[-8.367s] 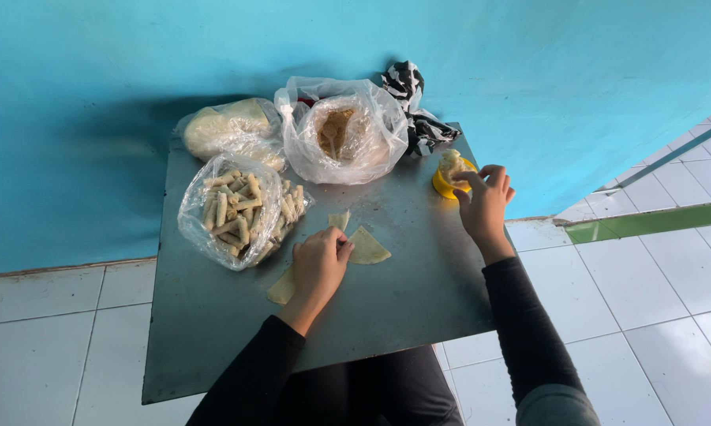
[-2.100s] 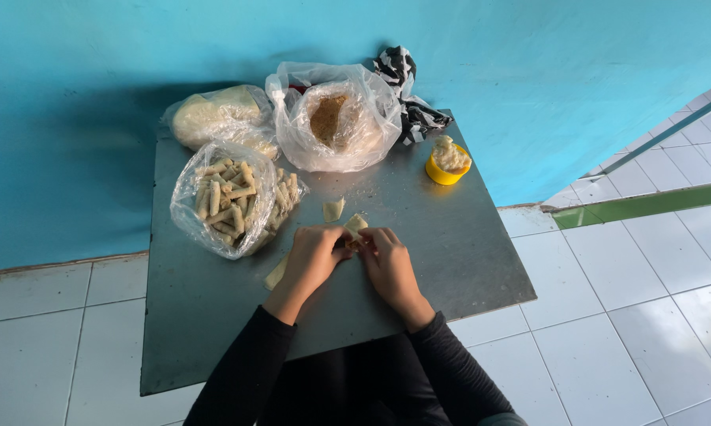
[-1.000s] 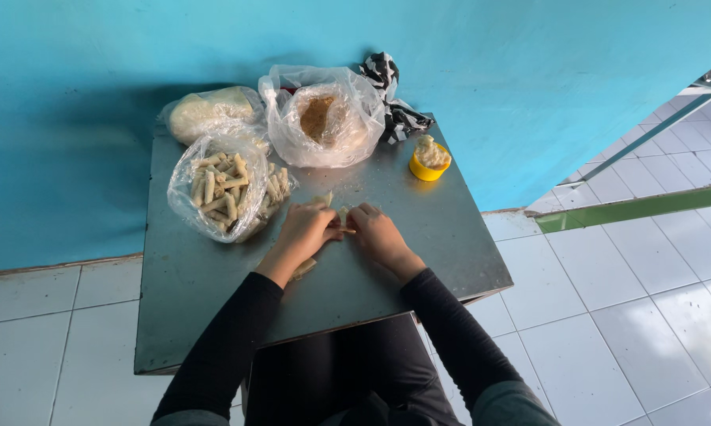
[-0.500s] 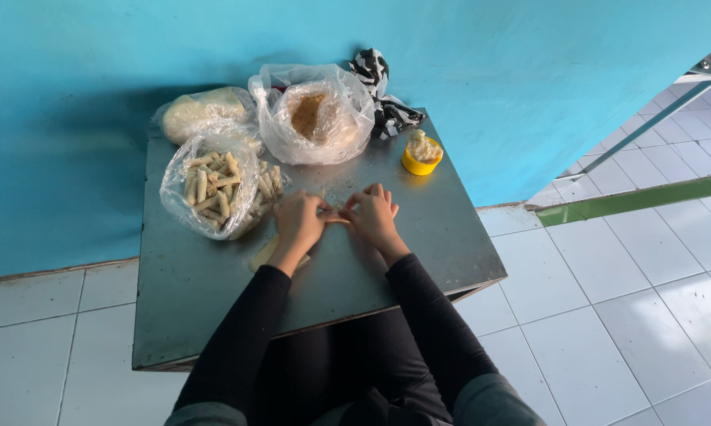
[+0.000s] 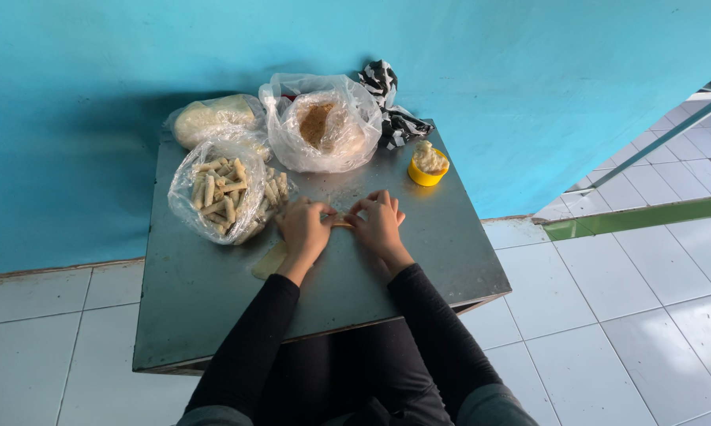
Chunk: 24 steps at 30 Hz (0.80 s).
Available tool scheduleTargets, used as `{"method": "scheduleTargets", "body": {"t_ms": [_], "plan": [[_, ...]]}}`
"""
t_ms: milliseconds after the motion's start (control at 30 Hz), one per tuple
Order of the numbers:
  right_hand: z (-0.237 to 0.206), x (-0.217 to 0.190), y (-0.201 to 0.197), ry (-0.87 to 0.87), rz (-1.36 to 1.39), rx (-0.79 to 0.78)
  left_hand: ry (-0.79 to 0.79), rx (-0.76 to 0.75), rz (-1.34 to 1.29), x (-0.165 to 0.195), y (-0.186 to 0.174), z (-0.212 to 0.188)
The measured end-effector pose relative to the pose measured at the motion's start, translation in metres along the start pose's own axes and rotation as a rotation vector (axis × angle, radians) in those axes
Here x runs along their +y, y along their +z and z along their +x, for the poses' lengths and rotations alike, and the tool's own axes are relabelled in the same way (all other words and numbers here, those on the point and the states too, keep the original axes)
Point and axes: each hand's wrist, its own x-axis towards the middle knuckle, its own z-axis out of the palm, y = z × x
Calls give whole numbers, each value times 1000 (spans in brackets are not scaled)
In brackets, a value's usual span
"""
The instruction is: The person sits at a small metal table and folds stuffed snack rolls. They take a square wrapper, place filling from a yellow cup onto it, fold and roll the wrapper closed by hand, and place the finished roll into a plastic bag with other completed rolls.
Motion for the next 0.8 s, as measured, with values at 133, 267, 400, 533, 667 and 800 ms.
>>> {"method": "scheduleTargets", "body": {"t_ms": [133, 267, 400, 533, 667, 800], "plan": [[-2, 9, -8, -205, -34, -46, 236, 25, 39, -8, -6, -6], [-5, 8, -4, -235, -41, 9, 241, 23, 70, 1, -10, -6], [-13, 10, -7, -131, -101, -55, 196, 5, 59, 11, -14, -25], [-12, 13, 0, 123, -54, -112, -28, -95, 96, 12, -2, -35], [-3, 11, 32, 57, -95, 32, -37, 87, 178, 12, 28, -17], [19, 11, 49, 40, -129, 110, 32, 145, 322, 13, 38, 8]]}}
